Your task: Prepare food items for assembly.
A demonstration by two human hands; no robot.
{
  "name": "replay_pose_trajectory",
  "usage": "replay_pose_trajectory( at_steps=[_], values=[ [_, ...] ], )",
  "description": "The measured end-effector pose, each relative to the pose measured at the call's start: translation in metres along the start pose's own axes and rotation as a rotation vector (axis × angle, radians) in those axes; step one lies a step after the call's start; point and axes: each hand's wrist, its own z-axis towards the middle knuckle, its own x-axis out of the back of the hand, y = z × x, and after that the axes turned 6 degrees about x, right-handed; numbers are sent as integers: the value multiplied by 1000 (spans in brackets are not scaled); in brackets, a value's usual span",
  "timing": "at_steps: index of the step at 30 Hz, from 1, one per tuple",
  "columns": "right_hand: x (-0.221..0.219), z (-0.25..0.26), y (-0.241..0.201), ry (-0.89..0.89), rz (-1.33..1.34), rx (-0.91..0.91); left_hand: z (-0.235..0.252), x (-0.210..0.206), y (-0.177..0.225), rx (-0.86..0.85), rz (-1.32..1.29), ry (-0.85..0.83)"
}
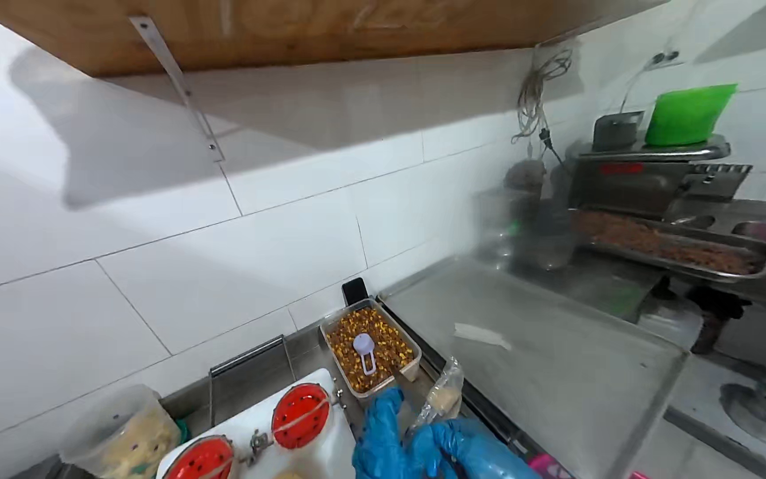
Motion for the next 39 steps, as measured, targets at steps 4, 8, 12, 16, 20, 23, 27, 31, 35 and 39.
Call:
replay_pose_trajectory(
  at_steps=[4,8,12,16,20,23,27,31,35,39],
  values=[
    [-11,0,-8,33,16,-30,-8,-15,-6,-68,78,37],
    [-13,-7,-15,-14,94,-113,-8,-19,-16,-324,189,215],
    [13,-12,-10,-154,301,-195,-4,-14,-26,-361,168,288],
    [36,-22,-9,-211,211,-222,-9,-13,-24,-433,193,247],
    [33,15,-20,-147,43,-168,-10,-15,-16,-520,235,151],
    [50,48,-34,-178,1,-159,-4,-12,-25,-533,203,188],
    [62,23,-42,-203,-230,-170,-3,-4,-43,-409,35,267],
    [79,-12,-39,-224,-205,-235,-13,9,-48,-368,113,240],
    [50,37,-33,-46,-122,-149,-15,5,-18,-510,204,-31],
    [70,68,-28,118,-515,25,-33,23,-9,-357,158,-194]
  ],
)
